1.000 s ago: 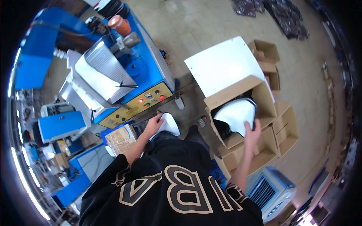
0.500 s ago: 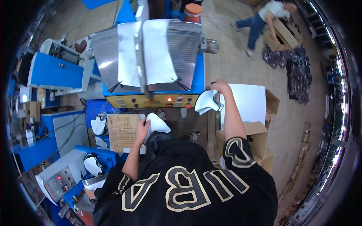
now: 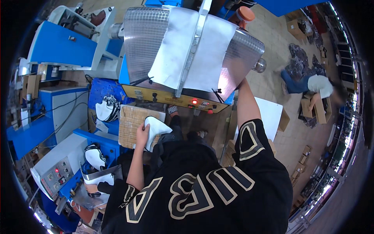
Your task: Using a heat-pressing machine to shape shoe upper components and organizing finished parts.
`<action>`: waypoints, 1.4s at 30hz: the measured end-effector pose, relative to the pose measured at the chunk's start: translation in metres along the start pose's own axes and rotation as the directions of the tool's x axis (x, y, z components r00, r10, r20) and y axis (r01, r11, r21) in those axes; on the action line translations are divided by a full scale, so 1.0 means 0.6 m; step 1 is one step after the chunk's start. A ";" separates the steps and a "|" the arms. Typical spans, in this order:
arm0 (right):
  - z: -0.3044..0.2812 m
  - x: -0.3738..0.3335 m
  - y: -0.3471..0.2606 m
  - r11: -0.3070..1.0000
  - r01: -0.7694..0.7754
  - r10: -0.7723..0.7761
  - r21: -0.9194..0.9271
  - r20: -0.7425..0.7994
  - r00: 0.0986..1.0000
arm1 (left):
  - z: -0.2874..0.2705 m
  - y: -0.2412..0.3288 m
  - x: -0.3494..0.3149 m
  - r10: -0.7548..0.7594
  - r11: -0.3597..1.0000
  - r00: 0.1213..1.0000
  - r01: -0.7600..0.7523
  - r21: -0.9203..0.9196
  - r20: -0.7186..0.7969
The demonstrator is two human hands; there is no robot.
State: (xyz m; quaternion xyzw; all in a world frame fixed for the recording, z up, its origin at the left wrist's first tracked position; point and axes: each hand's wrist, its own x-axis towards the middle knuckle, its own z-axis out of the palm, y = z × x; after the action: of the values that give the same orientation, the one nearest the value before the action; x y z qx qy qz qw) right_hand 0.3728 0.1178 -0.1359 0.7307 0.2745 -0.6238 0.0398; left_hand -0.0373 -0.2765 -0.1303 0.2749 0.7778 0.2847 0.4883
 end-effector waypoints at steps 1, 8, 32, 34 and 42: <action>0.003 -0.004 -0.004 0.996 0.029 -0.029 0.088 -0.002 1.000 | 0.002 0.003 0.003 -0.002 1.000 1.000 0.002 0.003 0.005; 0.017 -0.074 0.066 0.710 0.236 -0.220 0.663 -0.110 0.969 | 0.010 0.024 0.021 0.045 0.997 0.998 -0.047 0.064 0.041; 0.084 -0.243 0.237 0.258 0.909 -0.221 0.329 -0.895 0.387 | 0.058 0.140 0.115 0.324 0.910 0.917 -0.370 0.189 0.235; 0.109 -0.444 0.174 0.023 0.937 -0.490 0.349 -0.813 0.315 | 0.059 0.147 0.108 0.304 0.931 0.927 -0.338 0.139 0.218; 0.243 -0.860 0.105 -0.526 0.419 -0.850 0.740 -0.474 -0.228 | 0.072 0.181 0.078 0.350 0.879 0.875 -0.430 0.205 0.334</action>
State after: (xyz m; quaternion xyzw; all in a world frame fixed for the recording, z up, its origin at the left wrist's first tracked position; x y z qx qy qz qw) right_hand 0.2347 -0.1752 0.2962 -0.0248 0.3700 -0.5931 -0.7146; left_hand 0.0011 -0.1610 -0.0969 0.5303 0.6577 0.2253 0.4852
